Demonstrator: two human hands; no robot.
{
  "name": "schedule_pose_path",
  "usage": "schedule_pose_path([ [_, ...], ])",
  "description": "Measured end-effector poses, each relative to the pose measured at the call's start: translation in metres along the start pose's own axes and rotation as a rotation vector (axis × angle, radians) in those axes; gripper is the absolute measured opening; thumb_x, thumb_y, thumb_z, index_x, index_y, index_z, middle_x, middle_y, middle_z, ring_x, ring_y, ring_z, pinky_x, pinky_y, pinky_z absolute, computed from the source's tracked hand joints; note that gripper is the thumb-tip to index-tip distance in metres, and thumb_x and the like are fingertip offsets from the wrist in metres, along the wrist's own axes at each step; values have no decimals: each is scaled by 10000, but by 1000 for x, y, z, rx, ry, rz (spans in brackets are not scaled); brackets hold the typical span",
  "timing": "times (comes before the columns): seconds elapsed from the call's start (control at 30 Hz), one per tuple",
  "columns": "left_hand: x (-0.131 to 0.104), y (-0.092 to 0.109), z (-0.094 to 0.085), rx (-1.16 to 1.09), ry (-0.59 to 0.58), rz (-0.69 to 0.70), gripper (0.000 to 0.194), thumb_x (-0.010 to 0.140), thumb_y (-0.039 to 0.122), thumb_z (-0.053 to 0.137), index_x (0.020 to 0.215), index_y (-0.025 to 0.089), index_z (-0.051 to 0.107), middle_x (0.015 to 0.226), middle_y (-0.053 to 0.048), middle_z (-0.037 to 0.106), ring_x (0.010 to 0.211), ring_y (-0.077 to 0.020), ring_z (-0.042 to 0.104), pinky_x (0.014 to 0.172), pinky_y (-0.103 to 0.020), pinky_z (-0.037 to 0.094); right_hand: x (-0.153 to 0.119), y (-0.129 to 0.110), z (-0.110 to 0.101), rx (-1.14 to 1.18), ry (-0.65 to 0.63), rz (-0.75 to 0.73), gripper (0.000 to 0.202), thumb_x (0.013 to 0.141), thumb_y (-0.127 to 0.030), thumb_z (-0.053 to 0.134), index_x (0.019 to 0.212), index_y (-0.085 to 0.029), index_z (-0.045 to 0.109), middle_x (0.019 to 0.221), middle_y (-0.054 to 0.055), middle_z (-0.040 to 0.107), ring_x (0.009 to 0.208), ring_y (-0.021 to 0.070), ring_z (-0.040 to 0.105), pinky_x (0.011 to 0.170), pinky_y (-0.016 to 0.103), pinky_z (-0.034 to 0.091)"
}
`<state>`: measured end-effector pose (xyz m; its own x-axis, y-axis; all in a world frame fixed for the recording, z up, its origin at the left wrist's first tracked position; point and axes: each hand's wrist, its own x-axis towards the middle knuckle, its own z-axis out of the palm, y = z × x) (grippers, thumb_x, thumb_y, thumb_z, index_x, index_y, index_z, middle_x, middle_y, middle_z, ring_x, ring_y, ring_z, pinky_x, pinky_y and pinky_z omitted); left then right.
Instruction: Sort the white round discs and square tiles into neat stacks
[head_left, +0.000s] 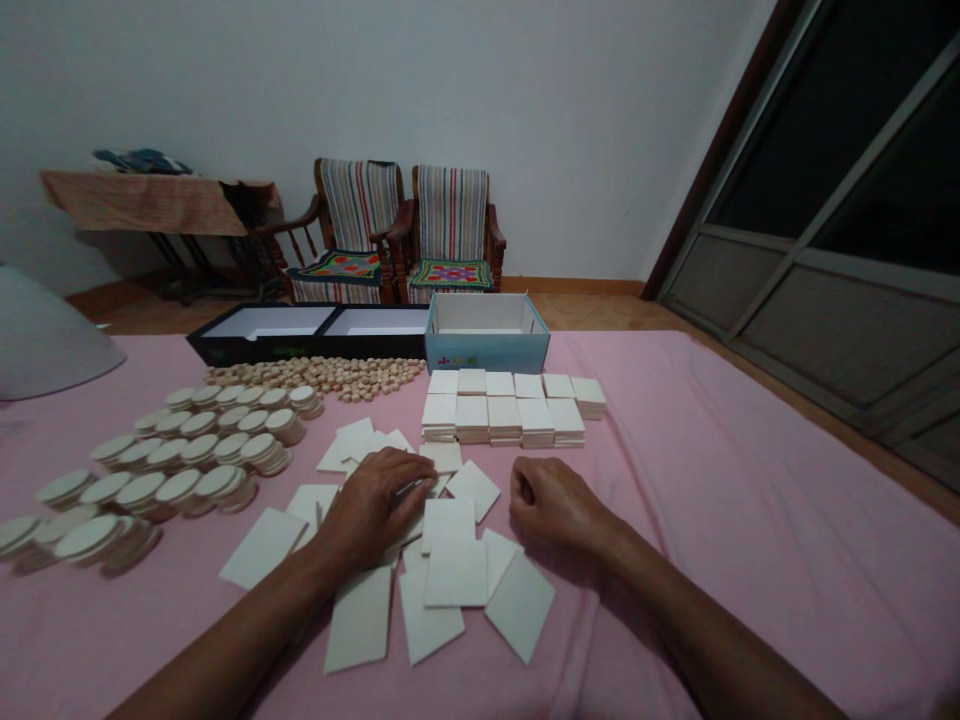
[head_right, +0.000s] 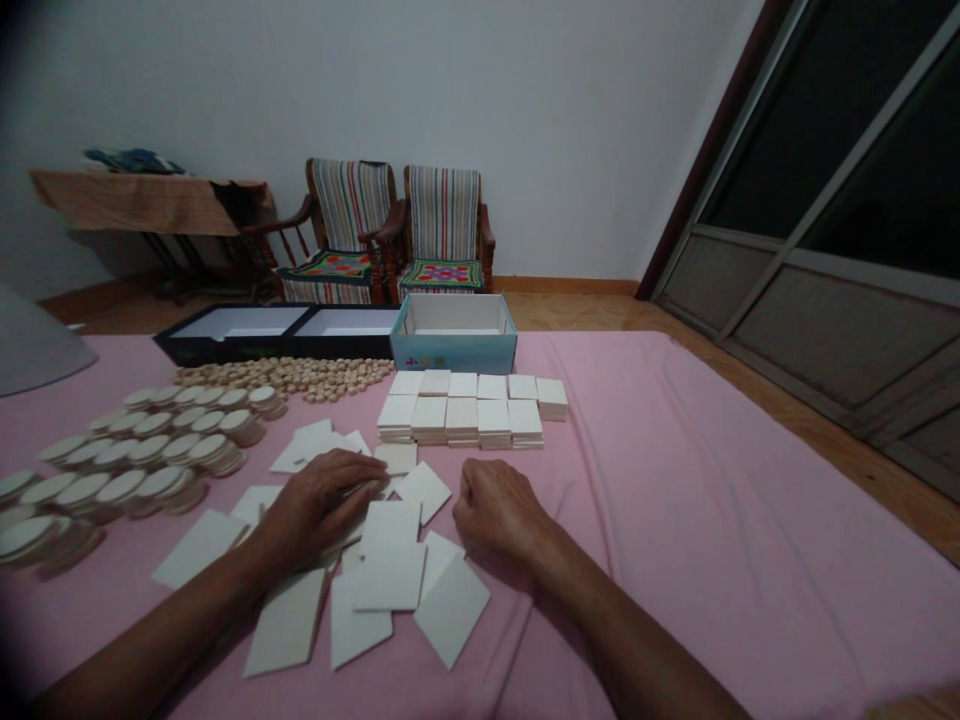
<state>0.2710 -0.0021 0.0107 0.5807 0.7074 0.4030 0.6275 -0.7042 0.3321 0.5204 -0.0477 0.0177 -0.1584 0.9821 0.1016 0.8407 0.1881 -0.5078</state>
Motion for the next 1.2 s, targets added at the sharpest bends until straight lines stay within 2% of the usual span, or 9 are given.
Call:
schedule_pose_path([
  [0.07,0,-1,1,6,-7,-2,213,869,250,498,949,199,689,961,-69,707,904,-207,625,806,-359,483,2,7,-5,-10,-1,2,125,718,-81,461,681,-195,495,657,8,558,595,136,461,546,265,306],
  [0.17,0,-2,3,12,11,-2,210,867,250,500,946,191,686,960,-71,705,898,-206,626,801,-356,483,6,10,-3,98,10,-234,316,731,-52,446,990,-185,570,995,64,631,919,179,548,765,311,426],
  [0.23,0,-2,3,10,21,6,207,866,243,501,945,193,686,951,-67,705,891,-203,628,800,-351,482,9,7,2,134,-38,-434,529,739,-36,431,1245,-178,479,1289,98,520,1198,191,429,971,360,368],
  [0.33,-1,-2,3,10,21,16,207,865,237,503,950,198,687,951,-62,707,893,-202,628,807,-350,480,10,1,10,103,-152,-558,692,748,-27,398,1417,-177,304,1462,107,340,1344,187,252,1085,402,255],
  [0.5,-2,-3,3,17,26,12,208,865,255,509,947,199,691,955,-65,707,893,-205,630,800,-347,483,7,-5,6,80,-149,-490,641,731,-76,480,1354,-190,387,1316,98,464,1218,216,363,1036,411,308],
  [0.73,0,-1,1,32,27,15,221,875,269,493,930,187,690,938,-75,709,879,-206,634,784,-348,490,1,-10,-22,7,-104,-399,455,720,-164,570,1171,-189,517,1148,86,537,1043,224,454,917,389,395],
  [0.97,-2,-3,2,24,15,7,218,878,261,488,939,198,688,956,-68,705,897,-203,626,801,-361,488,26,49,-56,-75,369,-207,467,749,-287,593,1194,-158,537,1153,131,582,1067,281,481,935,466,391],
  [1.07,-1,-3,2,25,21,19,217,877,262,489,939,199,687,958,-67,705,894,-202,629,789,-353,490,31,74,-59,-99,328,-118,491,745,-399,618,1166,-151,566,1100,132,619,1035,292,505,886,454,427],
  [1.2,-1,-3,2,24,24,25,216,879,267,490,934,196,686,951,-68,707,890,-201,630,783,-348,490,30,85,-59,-100,219,-87,483,721,-436,635,1130,-183,592,1077,109,634,1010,284,528,852,446,444],
])
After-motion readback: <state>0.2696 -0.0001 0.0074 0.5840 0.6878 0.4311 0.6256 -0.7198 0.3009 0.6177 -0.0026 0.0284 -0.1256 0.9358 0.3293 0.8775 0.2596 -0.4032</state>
